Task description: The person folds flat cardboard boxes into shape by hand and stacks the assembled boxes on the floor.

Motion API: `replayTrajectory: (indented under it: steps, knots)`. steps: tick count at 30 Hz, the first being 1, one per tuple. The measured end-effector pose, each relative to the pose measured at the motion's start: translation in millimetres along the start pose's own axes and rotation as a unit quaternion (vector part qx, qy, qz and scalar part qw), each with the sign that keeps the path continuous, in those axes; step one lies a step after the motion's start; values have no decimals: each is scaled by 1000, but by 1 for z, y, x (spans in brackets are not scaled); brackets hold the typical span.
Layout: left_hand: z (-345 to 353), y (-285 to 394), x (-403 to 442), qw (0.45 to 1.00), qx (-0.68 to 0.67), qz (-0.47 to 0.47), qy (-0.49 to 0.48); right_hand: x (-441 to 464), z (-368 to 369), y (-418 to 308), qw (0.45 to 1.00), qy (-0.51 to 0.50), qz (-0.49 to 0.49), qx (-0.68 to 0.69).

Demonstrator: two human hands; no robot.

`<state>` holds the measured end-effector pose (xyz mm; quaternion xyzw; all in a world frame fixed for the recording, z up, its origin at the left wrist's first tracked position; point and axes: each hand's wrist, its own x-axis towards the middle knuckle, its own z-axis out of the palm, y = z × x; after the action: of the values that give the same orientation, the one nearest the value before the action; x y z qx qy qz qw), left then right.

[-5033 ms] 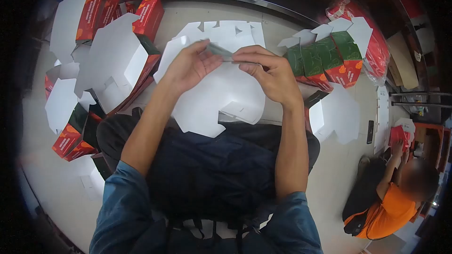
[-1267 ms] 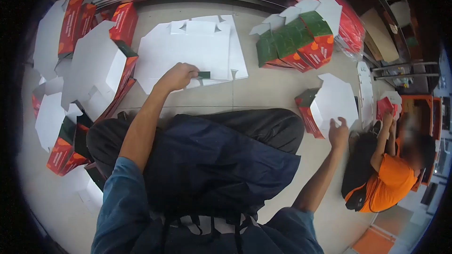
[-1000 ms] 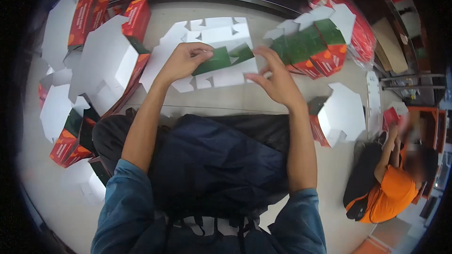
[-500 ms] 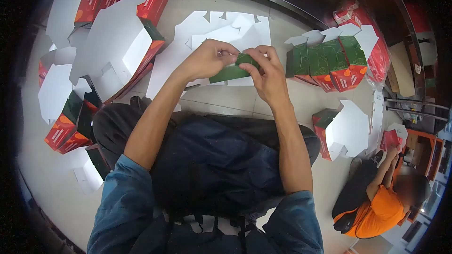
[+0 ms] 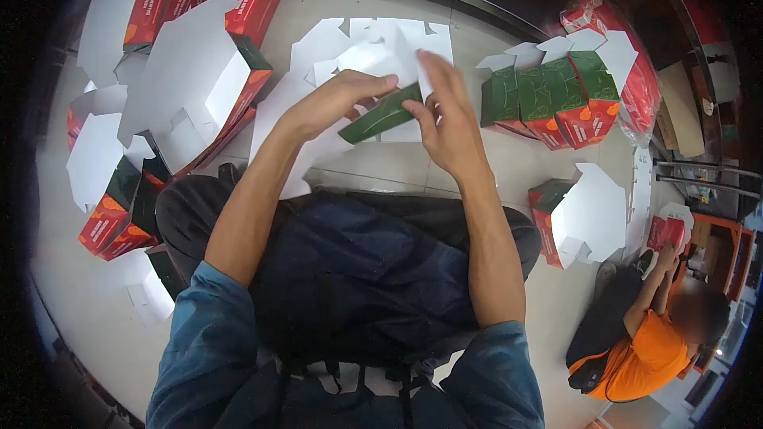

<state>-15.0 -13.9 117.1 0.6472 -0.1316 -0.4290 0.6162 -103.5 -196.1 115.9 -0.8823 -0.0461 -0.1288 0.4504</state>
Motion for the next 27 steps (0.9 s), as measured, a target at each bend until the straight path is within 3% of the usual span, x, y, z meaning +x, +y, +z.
replayTrajectory:
  steps: [3, 4, 6, 8, 12, 14, 18, 22, 27]
  knots:
    - [2, -1, 1, 991, 69, 109, 33, 0, 9, 9, 991, 114, -51, 48]
    - [3, -1, 1, 982, 88, 158, 52, -1, 9, 8, 987, 123, -105, 3]
    - [6, 8, 2, 966, -44, 225, 118, -7, 8, 1, 963, 140, -212, -88]
    - [11, 17, 0, 912, -192, 315, 177, -15, 12, -24, 966, 89, -227, -80]
    - [21, 21, -7, 885, -289, 326, 165, -16, 20, -29, 960, 91, -246, -93]
    - [25, 20, -5, 901, -273, 300, 155, -11, 15, -17, 955, 120, -256, -88]
    - [35, 20, -12, 935, -180, 274, 138, -10, 7, -13, 971, 149, -186, -23]
    - [29, 21, -11, 926, -188, 289, 154, -9, 7, -13, 967, 104, -233, -2]
    - [30, 17, -8, 929, -158, 291, 163, -9, 2, -17, 973, 55, -224, -10]
